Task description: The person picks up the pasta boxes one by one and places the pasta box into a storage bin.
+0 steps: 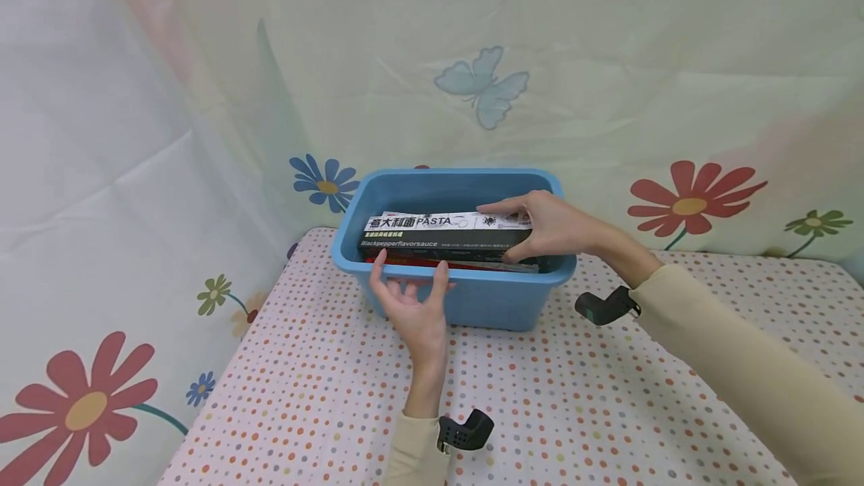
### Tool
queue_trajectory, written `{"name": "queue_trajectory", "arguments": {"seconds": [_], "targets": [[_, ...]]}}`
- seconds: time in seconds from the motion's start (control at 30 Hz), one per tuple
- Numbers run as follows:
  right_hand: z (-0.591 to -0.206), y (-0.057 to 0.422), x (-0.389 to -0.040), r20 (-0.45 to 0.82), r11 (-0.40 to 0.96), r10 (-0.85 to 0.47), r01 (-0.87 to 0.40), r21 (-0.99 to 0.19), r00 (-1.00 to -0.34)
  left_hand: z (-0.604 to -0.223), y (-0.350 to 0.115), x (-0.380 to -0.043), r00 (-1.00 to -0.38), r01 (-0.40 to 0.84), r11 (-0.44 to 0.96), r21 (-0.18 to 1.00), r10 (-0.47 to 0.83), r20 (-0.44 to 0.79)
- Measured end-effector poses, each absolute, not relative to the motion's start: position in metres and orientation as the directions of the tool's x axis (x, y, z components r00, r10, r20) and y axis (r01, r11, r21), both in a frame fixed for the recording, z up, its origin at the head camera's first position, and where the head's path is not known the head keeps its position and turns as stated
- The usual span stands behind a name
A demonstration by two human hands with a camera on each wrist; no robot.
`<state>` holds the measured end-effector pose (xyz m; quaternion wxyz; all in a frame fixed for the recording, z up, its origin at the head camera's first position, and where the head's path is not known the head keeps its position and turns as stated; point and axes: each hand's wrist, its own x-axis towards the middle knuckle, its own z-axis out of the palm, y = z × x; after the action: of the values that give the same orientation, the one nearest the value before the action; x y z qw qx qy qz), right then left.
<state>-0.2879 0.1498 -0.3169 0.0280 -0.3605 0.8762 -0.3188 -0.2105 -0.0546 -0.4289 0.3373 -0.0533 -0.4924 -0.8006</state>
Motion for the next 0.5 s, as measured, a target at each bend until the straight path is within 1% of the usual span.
{"name": "queue_trajectory", "arguments": {"seconds": [0.33,0.5], "targets": [[-0.331,0.149,-0.302,0.142,0.485,-0.669,-0.573,-0.66,-0.73,-0.428,-0.059,-0.212,-0.751,0.608,-0.275,0.745,-0.502,0.428],[-0.33,0.149,-0.305,0.122,0.49,-0.67,-0.56,-0.669,-0.732,-0.428,-0.059,-0.213,-0.744,0.617,-0.268,0.74,-0.503,0.439]]}}
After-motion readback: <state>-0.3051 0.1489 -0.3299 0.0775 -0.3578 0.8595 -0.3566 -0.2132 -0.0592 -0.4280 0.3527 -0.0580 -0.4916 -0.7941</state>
